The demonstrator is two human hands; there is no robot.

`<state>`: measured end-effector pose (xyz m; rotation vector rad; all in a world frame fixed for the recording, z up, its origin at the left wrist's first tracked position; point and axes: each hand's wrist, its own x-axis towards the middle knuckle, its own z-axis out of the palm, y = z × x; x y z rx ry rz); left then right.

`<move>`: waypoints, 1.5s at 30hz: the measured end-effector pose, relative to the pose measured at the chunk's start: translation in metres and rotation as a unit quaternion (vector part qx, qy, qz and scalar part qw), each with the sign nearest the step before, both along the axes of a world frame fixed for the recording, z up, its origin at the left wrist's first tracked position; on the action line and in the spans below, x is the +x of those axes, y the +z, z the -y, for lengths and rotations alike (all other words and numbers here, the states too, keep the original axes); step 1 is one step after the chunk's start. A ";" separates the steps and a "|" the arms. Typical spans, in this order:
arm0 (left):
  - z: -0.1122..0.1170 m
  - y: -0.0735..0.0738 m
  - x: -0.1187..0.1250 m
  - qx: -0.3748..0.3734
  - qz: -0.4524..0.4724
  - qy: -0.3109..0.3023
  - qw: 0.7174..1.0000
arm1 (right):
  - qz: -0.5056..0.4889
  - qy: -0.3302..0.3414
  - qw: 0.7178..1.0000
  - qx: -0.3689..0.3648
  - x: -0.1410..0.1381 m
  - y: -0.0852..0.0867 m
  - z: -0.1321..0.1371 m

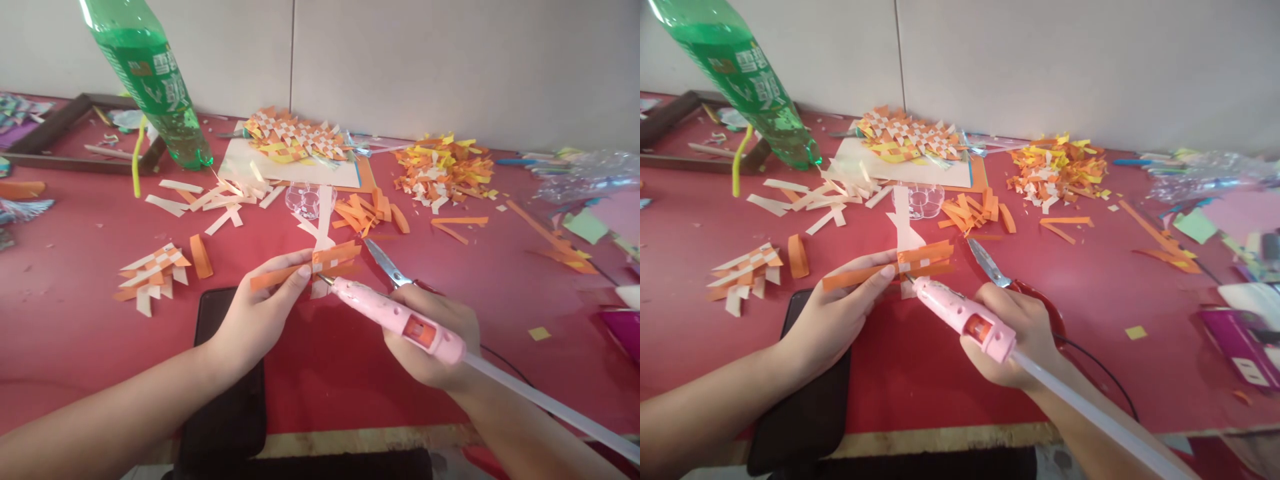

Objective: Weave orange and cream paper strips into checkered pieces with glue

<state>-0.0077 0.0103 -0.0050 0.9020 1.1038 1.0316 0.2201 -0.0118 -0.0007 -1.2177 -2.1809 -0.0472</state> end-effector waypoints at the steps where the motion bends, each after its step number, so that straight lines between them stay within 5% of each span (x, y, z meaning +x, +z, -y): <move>1: 0.000 0.000 0.000 0.005 -0.008 0.001 1.000 | 0.001 -0.002 1.000 0.000 0.000 0.000 0.000; 13: -0.001 0.001 -0.002 0.031 -0.057 -0.002 0.998 | -0.008 0.009 1.000 -0.013 0.001 0.000 0.000; 27: -0.002 -0.002 0.000 0.023 -0.011 -0.008 1.000 | -0.022 0.013 0.999 -0.022 -0.003 0.007 -0.001; 32: -0.002 -0.004 -0.001 0.001 0.013 -0.008 1.000 | 0.014 -0.002 1.000 0.025 0.004 0.003 -0.005; 37: -0.004 -0.002 -0.002 -0.010 0.066 -0.006 0.998 | 0.090 -0.006 0.995 0.038 0.046 0.012 -0.017; 45: -0.004 0.001 -0.002 -0.038 0.108 -0.024 0.993 | 0.253 -0.089 0.953 -0.144 0.153 0.013 -0.027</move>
